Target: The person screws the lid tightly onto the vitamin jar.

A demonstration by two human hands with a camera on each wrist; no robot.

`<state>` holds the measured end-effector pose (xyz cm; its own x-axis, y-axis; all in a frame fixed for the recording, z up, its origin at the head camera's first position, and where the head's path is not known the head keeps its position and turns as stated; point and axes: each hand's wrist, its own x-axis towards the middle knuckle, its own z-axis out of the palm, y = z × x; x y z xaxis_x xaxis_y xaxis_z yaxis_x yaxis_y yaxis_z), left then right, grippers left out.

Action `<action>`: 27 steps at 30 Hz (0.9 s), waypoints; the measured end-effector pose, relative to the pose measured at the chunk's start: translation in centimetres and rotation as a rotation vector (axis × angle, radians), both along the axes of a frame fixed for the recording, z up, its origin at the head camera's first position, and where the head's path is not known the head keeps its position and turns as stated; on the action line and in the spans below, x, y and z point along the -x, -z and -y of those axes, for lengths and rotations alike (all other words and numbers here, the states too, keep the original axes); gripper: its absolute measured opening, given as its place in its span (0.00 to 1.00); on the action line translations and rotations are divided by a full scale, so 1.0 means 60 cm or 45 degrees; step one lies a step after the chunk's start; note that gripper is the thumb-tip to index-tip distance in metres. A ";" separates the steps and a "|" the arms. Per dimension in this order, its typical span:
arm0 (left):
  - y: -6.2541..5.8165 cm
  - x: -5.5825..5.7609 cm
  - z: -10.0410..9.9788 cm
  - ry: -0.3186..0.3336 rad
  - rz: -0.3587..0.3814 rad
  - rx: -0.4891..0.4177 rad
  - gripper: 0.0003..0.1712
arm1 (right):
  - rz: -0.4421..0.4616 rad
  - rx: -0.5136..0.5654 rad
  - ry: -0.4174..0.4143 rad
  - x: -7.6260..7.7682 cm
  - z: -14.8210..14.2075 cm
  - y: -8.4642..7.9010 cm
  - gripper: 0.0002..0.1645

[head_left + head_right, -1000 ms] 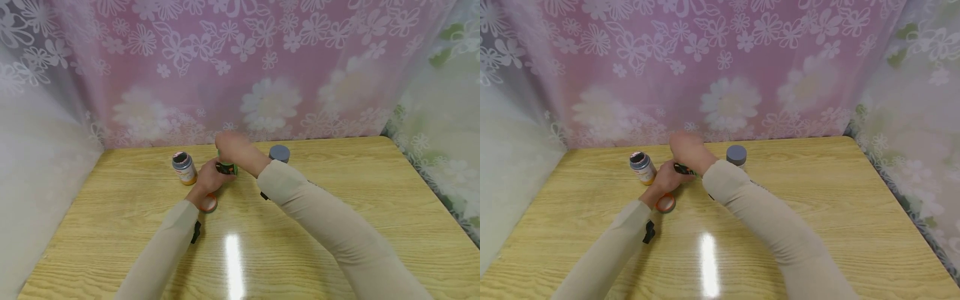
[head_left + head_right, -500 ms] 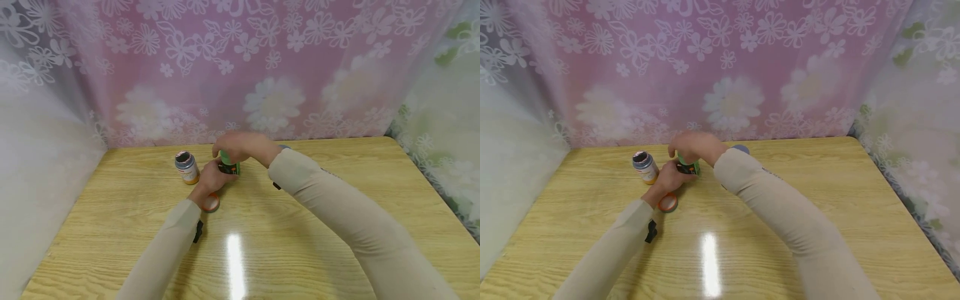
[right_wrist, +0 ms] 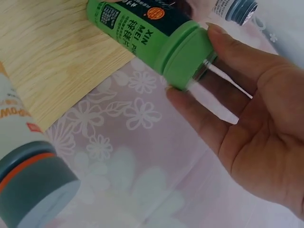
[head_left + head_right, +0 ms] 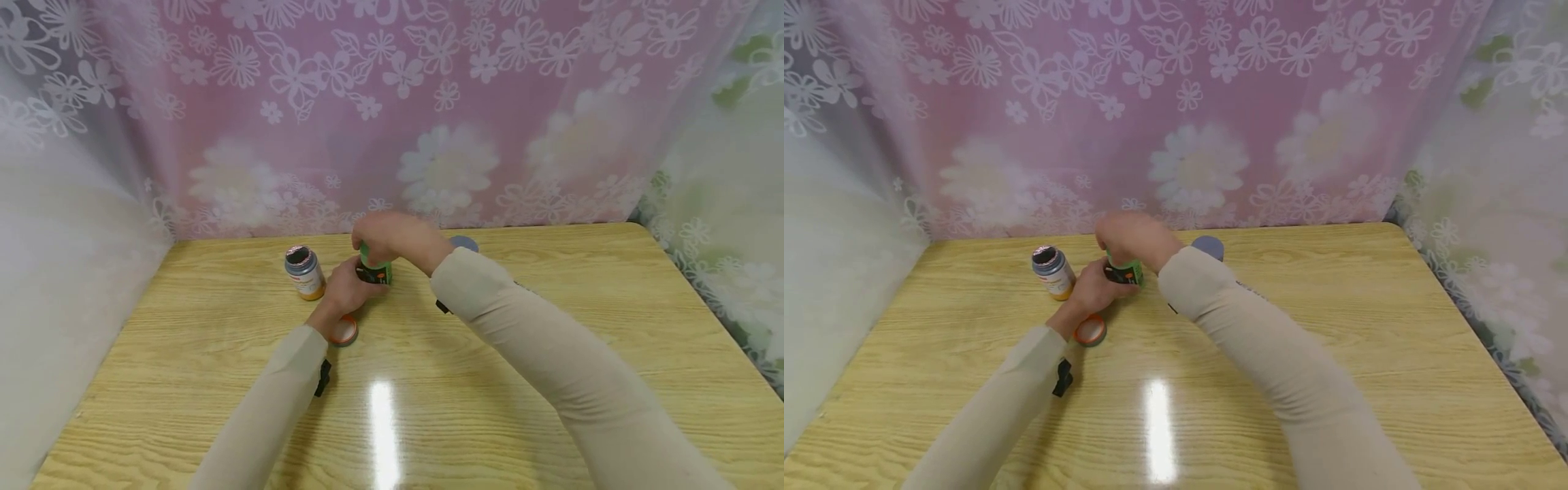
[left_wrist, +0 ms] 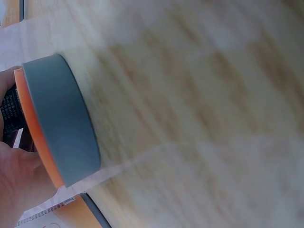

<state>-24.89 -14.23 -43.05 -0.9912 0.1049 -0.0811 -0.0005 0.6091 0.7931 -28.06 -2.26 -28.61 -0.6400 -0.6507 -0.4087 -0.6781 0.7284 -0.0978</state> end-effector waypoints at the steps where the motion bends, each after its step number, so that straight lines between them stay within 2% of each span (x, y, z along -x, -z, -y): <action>1: 0.000 0.000 0.000 0.001 0.003 -0.001 0.36 | -0.011 0.001 0.021 -0.001 0.001 0.000 0.23; 6: -0.001 0.000 -0.002 -0.020 0.027 -0.012 0.37 | -0.078 0.015 0.135 -0.010 0.007 0.006 0.16; 10: -0.002 -0.001 -0.002 -0.034 0.030 -0.013 0.39 | -0.141 0.007 0.208 -0.017 0.010 0.012 0.20; 18: -0.002 -0.003 -0.002 -0.053 0.029 0.022 0.39 | -0.203 0.001 0.260 -0.021 0.008 0.019 0.23; 20: -0.001 -0.003 0.000 -0.051 0.028 0.023 0.38 | -0.226 -0.034 0.240 -0.018 0.006 0.017 0.27; 22: 0.000 -0.002 0.001 -0.045 0.034 0.017 0.38 | -0.211 -0.037 0.169 -0.013 0.000 0.009 0.31; 27: 0.000 0.001 0.001 -0.018 0.054 -0.005 0.39 | -0.023 0.009 -0.087 0.002 -0.020 -0.014 0.31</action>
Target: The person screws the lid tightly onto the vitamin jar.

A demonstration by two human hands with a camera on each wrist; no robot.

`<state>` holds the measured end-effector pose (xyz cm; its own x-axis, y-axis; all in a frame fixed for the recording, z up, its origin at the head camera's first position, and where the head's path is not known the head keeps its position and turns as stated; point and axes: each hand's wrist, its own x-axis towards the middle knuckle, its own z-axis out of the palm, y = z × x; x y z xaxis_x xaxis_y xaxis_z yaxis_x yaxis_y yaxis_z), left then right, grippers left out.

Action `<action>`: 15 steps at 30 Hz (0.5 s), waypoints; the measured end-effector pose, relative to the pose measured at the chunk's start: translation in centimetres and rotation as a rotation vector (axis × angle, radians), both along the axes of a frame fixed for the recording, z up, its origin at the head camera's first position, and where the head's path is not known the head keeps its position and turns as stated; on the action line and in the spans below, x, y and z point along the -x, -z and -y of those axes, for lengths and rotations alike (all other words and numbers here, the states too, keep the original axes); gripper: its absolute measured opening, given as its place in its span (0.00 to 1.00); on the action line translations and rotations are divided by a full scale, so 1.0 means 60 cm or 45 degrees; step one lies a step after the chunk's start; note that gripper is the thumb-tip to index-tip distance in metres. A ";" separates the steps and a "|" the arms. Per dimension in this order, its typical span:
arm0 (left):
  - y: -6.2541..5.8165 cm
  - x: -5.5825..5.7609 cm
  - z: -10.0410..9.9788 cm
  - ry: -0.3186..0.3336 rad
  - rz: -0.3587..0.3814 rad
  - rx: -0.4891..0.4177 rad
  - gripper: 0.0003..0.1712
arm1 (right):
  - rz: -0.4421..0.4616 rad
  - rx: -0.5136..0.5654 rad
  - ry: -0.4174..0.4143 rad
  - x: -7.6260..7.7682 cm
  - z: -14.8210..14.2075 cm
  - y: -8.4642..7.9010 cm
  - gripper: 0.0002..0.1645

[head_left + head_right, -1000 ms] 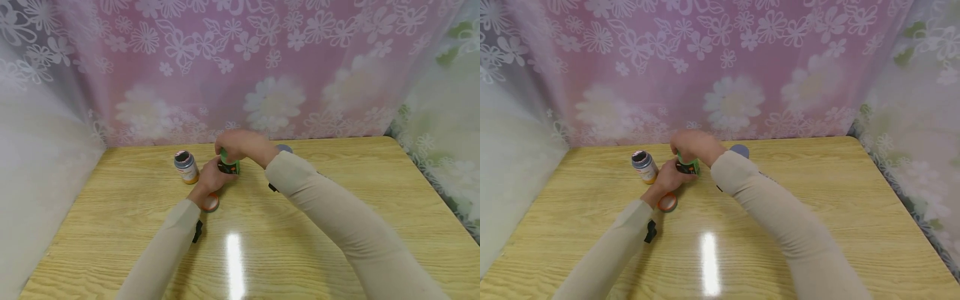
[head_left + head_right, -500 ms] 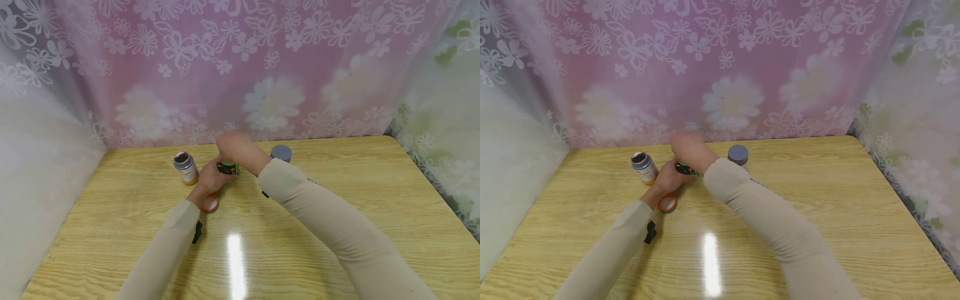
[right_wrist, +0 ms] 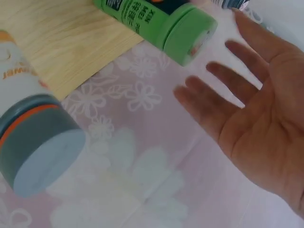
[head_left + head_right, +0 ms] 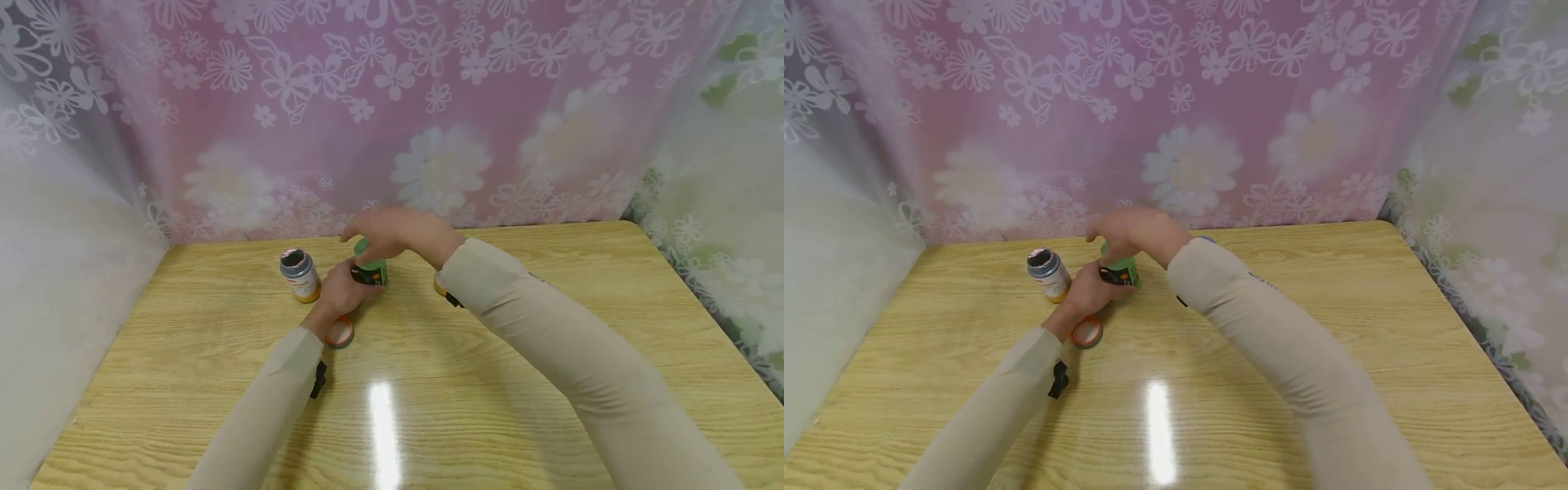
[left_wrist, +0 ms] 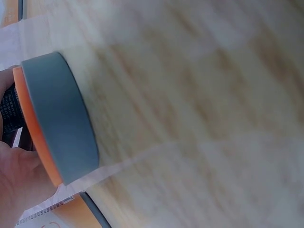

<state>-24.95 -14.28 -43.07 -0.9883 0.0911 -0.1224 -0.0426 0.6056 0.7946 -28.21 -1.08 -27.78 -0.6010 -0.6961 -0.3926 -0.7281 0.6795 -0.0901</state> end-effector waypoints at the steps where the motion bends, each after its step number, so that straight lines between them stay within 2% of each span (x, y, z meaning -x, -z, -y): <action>1: 0.000 0.000 0.000 0.001 0.001 0.000 0.40 | 0.040 0.004 -0.031 0.002 -0.002 -0.002 0.30; 5: 0.002 -0.001 0.000 0.001 -0.018 0.011 0.36 | 0.107 -0.016 -0.063 0.003 0.001 0.006 0.29; 9: 0.002 -0.002 -0.002 0.013 -0.033 0.007 0.34 | 0.145 -0.021 -0.040 0.003 0.004 0.015 0.28; 15: 0.001 0.000 -0.002 0.024 -0.071 -0.004 0.34 | 0.079 -0.013 0.035 -0.003 0.009 0.017 0.27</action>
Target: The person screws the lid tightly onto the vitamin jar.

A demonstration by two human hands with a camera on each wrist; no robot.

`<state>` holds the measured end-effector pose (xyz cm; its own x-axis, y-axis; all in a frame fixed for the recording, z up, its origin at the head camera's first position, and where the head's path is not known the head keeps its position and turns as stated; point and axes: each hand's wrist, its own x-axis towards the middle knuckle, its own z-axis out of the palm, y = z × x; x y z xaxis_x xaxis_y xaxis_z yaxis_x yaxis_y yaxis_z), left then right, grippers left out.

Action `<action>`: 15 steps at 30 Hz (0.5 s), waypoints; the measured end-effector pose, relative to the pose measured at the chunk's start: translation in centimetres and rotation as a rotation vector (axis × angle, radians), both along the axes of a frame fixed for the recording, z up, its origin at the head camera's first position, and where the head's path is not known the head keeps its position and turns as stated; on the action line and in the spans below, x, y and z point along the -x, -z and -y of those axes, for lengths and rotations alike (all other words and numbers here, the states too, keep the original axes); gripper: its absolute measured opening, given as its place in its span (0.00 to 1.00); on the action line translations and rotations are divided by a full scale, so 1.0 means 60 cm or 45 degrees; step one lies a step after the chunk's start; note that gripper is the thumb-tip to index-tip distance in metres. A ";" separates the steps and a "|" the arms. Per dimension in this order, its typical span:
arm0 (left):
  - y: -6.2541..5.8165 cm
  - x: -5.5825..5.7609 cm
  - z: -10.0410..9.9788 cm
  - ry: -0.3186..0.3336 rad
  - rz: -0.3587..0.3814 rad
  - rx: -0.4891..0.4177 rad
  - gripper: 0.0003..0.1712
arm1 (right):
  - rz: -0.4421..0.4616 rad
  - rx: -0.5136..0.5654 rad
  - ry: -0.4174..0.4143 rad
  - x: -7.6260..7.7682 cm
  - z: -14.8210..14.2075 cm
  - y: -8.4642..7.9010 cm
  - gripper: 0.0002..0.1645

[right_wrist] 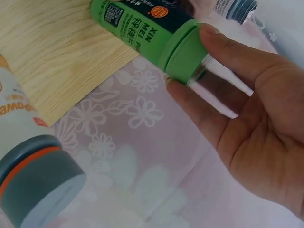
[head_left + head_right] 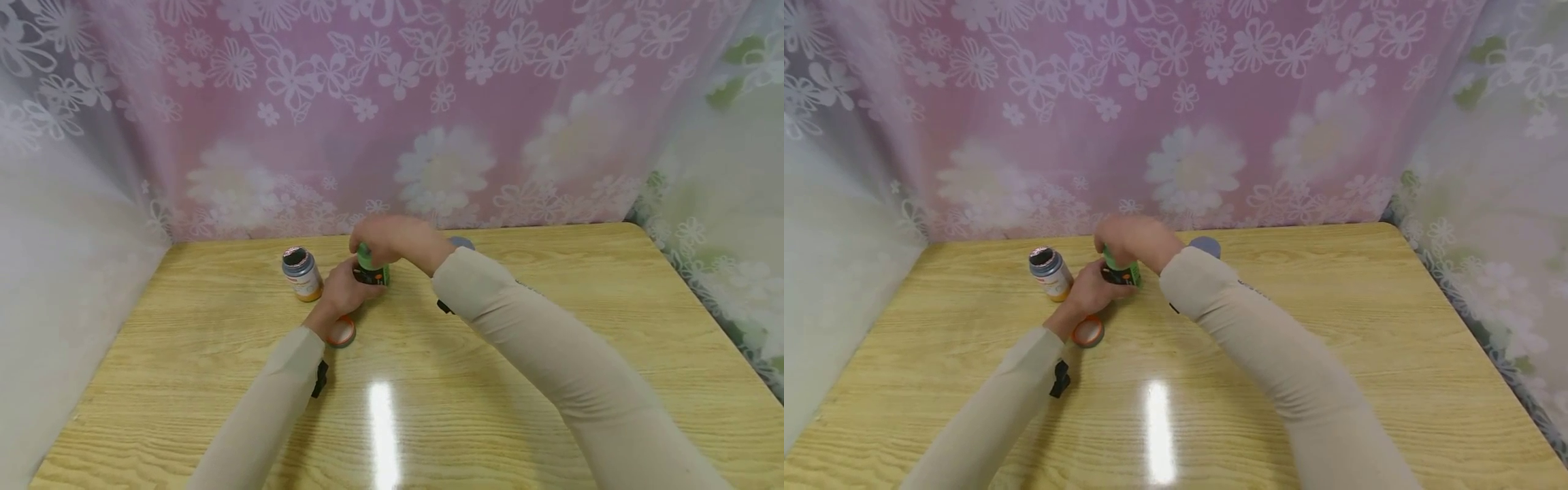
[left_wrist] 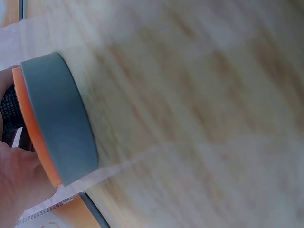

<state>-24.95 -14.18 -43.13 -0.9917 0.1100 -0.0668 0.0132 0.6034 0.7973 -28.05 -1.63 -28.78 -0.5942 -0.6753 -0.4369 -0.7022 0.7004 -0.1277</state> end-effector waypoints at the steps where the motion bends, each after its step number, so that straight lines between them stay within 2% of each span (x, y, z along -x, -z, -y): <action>1: 0.000 0.000 0.000 0.002 -0.001 -0.004 0.34 | -0.015 0.004 0.015 -0.002 0.001 0.000 0.26; 10: -0.003 -0.002 0.000 -0.022 0.054 0.001 0.35 | -0.117 0.028 0.222 -0.021 0.012 0.003 0.14; 15: -0.004 -0.002 -0.001 -0.040 0.061 0.019 0.36 | -0.200 0.026 0.287 -0.026 0.015 0.011 0.18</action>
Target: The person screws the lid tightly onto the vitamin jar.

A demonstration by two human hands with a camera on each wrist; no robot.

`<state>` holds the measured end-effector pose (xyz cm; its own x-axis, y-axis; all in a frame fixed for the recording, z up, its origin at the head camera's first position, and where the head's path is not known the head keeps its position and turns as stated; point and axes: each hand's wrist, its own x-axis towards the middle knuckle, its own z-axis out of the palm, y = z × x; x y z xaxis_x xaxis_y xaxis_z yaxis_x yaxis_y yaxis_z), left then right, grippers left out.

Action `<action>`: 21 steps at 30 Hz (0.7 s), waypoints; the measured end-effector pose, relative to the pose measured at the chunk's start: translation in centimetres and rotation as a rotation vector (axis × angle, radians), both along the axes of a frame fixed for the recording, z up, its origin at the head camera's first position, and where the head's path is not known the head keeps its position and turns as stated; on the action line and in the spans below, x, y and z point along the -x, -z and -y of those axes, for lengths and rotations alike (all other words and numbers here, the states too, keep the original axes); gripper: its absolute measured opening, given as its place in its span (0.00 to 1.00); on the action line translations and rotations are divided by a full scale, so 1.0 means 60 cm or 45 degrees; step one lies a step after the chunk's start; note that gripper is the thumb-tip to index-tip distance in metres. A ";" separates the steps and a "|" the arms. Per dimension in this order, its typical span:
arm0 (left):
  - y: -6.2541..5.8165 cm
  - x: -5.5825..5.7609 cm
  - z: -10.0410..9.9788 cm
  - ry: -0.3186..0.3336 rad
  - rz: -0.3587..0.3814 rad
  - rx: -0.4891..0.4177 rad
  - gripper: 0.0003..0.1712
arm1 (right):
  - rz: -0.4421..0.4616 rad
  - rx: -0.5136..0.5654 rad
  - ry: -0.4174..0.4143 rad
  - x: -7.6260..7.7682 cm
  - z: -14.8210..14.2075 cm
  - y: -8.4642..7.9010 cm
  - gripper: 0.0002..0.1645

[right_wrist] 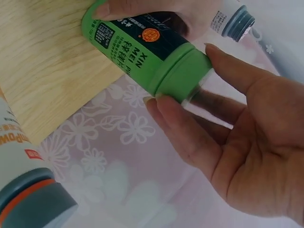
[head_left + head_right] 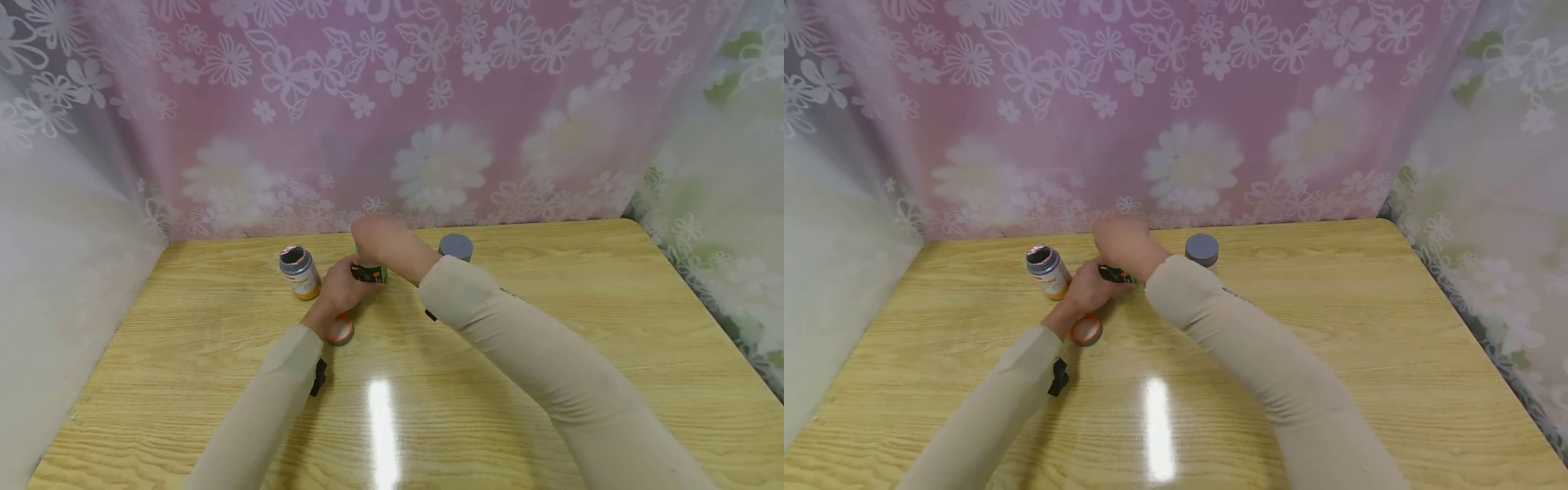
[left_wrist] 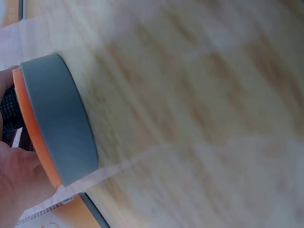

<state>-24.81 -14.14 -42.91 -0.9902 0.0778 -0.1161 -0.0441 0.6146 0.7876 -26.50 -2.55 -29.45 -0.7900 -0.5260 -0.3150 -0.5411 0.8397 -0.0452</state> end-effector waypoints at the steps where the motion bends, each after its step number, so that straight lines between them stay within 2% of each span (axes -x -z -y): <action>1: -0.001 0.000 0.000 0.002 -0.006 0.003 0.37 | -0.022 0.000 0.015 0.000 0.001 0.002 0.19; 7: 0.000 0.000 0.000 -0.002 -0.014 -0.003 0.37 | -0.102 0.010 0.140 -0.003 0.005 0.015 0.21; 9: 0.001 0.000 0.001 -0.004 -0.012 -0.016 0.37 | -0.079 0.022 0.159 -0.001 0.004 0.018 0.24; 11: 0.002 0.000 0.001 0.002 -0.005 -0.036 0.36 | -0.040 0.033 0.133 0.003 0.000 0.016 0.29; 12: 0.003 0.000 0.002 0.008 0.002 -0.048 0.37 | -0.020 0.036 0.091 0.007 -0.003 0.014 0.31; 15: 0.003 0.001 0.003 0.029 0.012 -0.067 0.38 | 0.051 0.036 -0.128 0.019 -0.013 0.000 0.32; 18: 0.002 0.003 0.003 0.032 0.010 -0.077 0.38 | 0.133 0.036 -0.334 0.028 -0.018 -0.014 0.28; 21: 0.003 0.004 0.002 0.027 -0.016 -0.072 0.35 | 0.241 0.034 -0.380 0.031 -0.016 -0.021 0.25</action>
<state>-25.04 -14.26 -43.08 -0.9896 0.1048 -0.0981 -0.0211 0.5698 0.8215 -28.33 -1.58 -28.20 -0.5292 -0.7349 -0.4241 -0.7424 0.6430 -0.1880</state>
